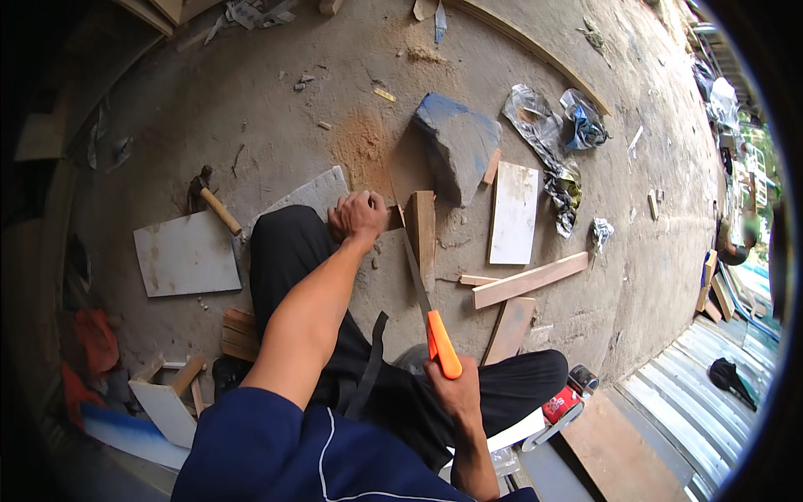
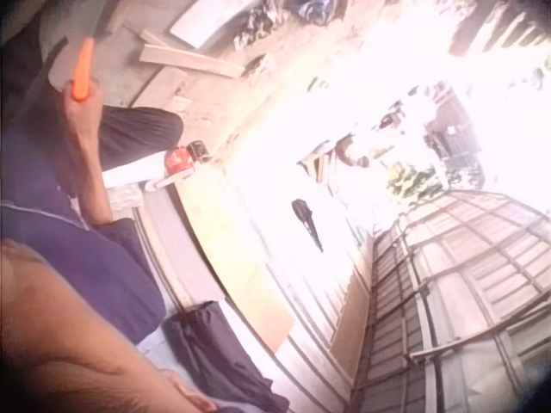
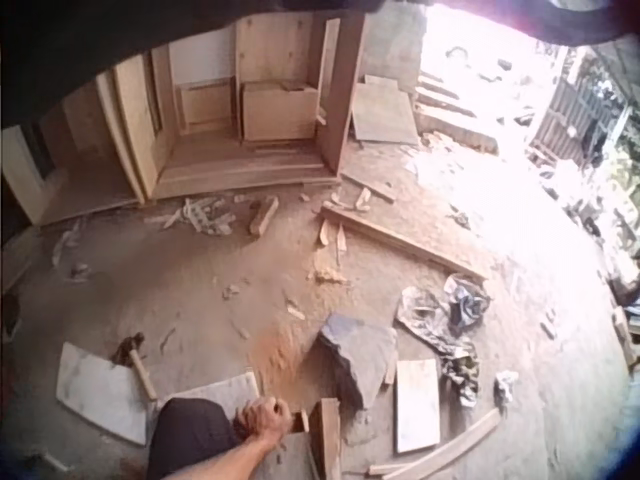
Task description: The person sits on the floor and uses a hand saw to cut a small piece of wood. They hold the wood with their left hand and saw with their right hand, producing sawdust. The cut piece is separated and placed aside.
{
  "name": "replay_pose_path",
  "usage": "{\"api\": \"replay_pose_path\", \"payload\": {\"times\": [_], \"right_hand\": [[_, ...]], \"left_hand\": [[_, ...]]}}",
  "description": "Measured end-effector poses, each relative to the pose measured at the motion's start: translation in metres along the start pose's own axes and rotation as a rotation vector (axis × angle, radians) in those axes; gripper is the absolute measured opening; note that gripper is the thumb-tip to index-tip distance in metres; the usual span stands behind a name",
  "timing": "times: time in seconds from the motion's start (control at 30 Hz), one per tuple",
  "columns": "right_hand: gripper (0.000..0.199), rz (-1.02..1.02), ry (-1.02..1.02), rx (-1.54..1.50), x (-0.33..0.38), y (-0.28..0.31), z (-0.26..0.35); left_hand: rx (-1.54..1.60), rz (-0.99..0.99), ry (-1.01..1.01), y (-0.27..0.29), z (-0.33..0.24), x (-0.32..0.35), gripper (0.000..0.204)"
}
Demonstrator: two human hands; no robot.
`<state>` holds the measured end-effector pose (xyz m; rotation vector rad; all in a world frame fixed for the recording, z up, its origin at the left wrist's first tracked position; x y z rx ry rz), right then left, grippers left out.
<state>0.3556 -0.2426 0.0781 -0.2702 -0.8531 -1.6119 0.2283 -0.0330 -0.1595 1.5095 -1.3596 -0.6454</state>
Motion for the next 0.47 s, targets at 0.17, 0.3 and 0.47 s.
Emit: {"api": "replay_pose_path", "payload": {"times": [0.17,0.3,0.47], "right_hand": [[0.027,-0.004,0.019,0.044,-0.073,-0.016,0.025],[0.025,0.008,0.01,0.058,-0.055,0.004,0.004],[0.024,0.056,-0.035,0.02,-0.046,0.012,-0.024]], "left_hand": [[0.024,0.051,0.048,-0.01,0.0,-0.015,0.031],[0.016,0.069,0.071,-0.037,0.0,-0.031,0.031],[0.025,0.077,0.051,-0.063,0.004,-0.03,0.03]]}}
Point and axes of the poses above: each hand's wrist, its own x-axis away from the middle knuckle, its own y-axis out of the back of the hand, z = x × y, the point moved 4 cm from there along -x, towards the middle knuckle, and after that the axes turned 4 degrees about y, right-handed, at the moved point
